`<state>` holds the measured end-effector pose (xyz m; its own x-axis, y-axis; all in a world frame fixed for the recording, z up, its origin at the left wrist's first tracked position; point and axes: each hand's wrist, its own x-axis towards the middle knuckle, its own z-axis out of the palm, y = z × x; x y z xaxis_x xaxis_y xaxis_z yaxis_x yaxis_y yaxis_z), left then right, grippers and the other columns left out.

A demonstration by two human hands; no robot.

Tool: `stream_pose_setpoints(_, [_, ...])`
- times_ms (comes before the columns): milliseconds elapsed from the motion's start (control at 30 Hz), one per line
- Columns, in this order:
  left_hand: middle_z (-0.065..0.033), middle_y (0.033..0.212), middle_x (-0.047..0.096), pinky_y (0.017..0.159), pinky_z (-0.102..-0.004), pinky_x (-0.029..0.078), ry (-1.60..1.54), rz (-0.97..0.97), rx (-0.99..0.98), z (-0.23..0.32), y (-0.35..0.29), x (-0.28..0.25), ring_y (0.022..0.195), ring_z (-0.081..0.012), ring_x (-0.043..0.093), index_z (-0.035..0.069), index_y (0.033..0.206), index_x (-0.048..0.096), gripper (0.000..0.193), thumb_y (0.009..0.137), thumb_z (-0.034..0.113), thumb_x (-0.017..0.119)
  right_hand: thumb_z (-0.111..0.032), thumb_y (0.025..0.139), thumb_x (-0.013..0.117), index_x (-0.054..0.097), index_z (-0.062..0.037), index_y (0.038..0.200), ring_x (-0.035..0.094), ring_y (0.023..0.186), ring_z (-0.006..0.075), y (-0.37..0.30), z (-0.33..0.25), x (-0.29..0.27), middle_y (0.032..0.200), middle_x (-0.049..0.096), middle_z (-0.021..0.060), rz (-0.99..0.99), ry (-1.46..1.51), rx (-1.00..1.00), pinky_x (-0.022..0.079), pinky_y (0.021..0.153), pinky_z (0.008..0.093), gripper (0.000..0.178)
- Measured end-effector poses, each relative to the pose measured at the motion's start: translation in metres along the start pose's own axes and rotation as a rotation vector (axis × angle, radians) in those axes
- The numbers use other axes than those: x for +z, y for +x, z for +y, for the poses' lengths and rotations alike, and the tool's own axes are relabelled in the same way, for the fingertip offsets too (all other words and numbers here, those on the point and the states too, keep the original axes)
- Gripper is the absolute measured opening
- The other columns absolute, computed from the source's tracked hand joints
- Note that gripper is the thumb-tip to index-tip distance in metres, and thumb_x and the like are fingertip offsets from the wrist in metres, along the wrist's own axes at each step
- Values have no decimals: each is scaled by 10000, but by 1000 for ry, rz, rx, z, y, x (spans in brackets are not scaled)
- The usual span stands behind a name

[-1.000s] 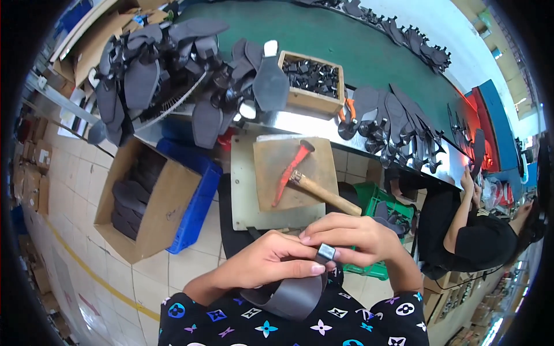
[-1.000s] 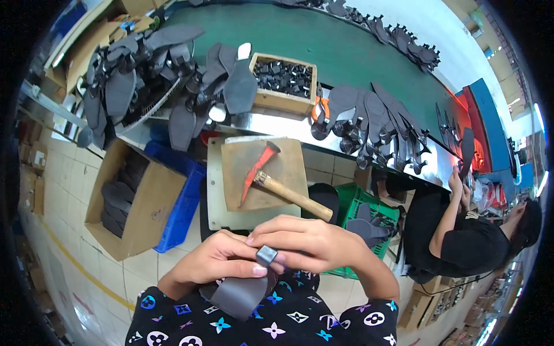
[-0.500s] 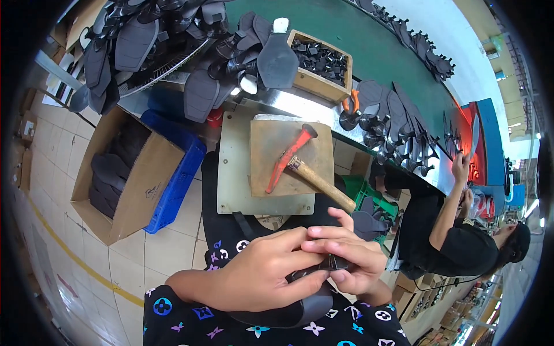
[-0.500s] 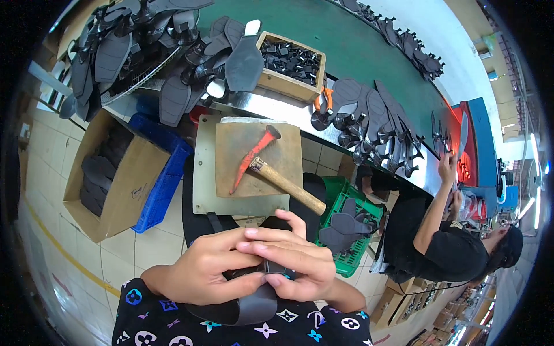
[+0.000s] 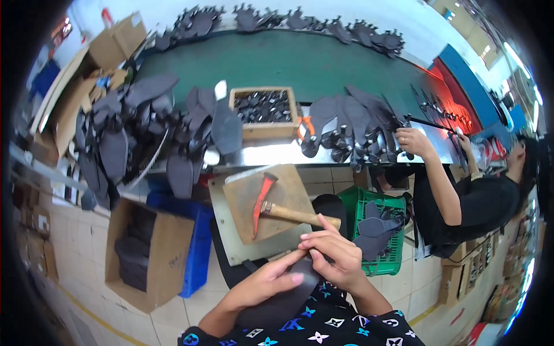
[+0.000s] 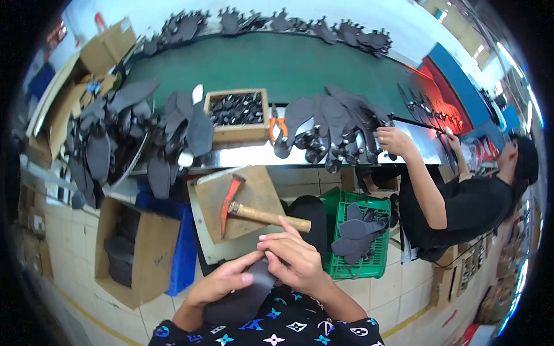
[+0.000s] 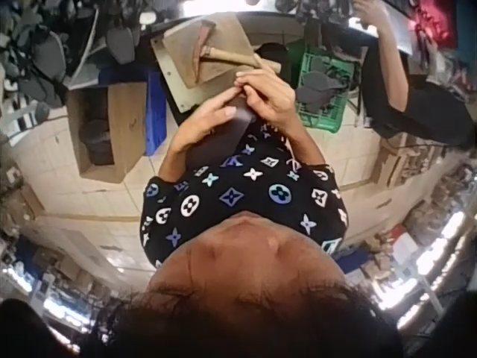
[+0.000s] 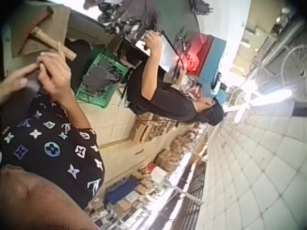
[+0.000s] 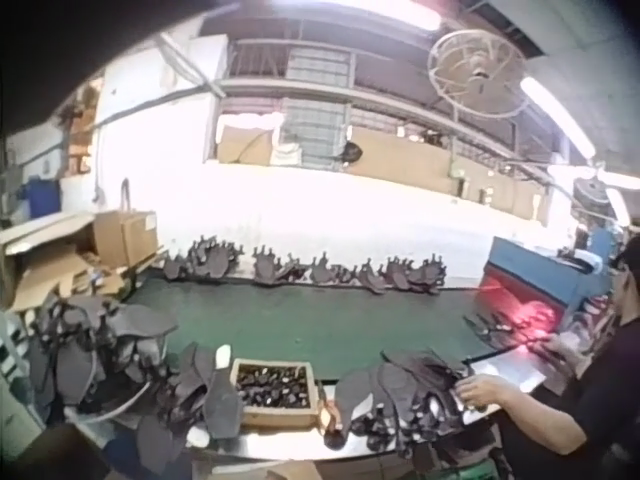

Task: Manually assemble and hammer components of a shoe sole and upper.

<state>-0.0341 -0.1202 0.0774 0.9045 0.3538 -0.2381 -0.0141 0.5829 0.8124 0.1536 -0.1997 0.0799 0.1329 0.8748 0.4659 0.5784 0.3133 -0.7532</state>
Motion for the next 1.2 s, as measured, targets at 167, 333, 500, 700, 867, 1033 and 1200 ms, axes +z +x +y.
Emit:
stream_pose_setpoints(167, [-37,1086,684,880,-243,485,199,33,-164,28,1,-16,992,-81,603,-21,1248,628,344,955,148,686,7,849,655,676,32,1048,678,781,306,15,46,-31,840,686,122,196,-170,-93,552,902,465,201])
stream_pose_setpoints(333, [-24,1012,698,826,-247,491,613,343,83,91,16,-43,906,-91,620,-53,1181,673,324,928,148,692,-174,939,653,548,-30,1353,651,1079,347,34,96,-65,1176,665,196,-145,-69,44,517,920,406,451])
stream_pose_setpoints(500, [-33,1079,664,889,-239,460,702,653,471,177,43,-130,943,-92,592,-63,1309,595,406,1004,204,584,-407,972,580,546,35,1244,616,1007,451,55,197,-191,1033,625,277,553,-790,666,504,812,503,520])
stream_pose_setpoints(700, [-134,1083,659,923,-447,457,1952,1135,-93,195,105,-202,1049,-327,586,-63,1154,657,388,912,240,677,-289,851,682,646,67,923,668,811,408,50,303,-268,822,671,223,571,-518,566,531,723,462,365])
stream_pose_setpoints(867, [-240,1481,387,1137,-500,264,1905,867,607,145,124,-106,1370,-411,348,-8,1517,280,1031,688,249,837,-237,921,669,585,-74,910,546,461,119,133,166,-162,619,534,-1,678,723,364,444,406,252,183])
stream_pose_setpoints(1033, [-233,1401,451,1100,-444,313,1409,548,1142,85,111,-26,1287,-379,425,-56,1435,325,834,826,330,745,-204,985,619,325,-64,1385,719,855,223,111,-3,-47,1143,664,159,-562,1291,107,569,758,325,516])
stream_pose_setpoints(1200, [-210,1139,648,748,-333,580,919,824,1175,88,11,-15,808,-248,690,-93,1270,411,564,1003,370,589,-487,881,687,261,-52,1516,641,1074,288,74,40,-8,1350,534,169,-172,147,-263,487,956,404,879])
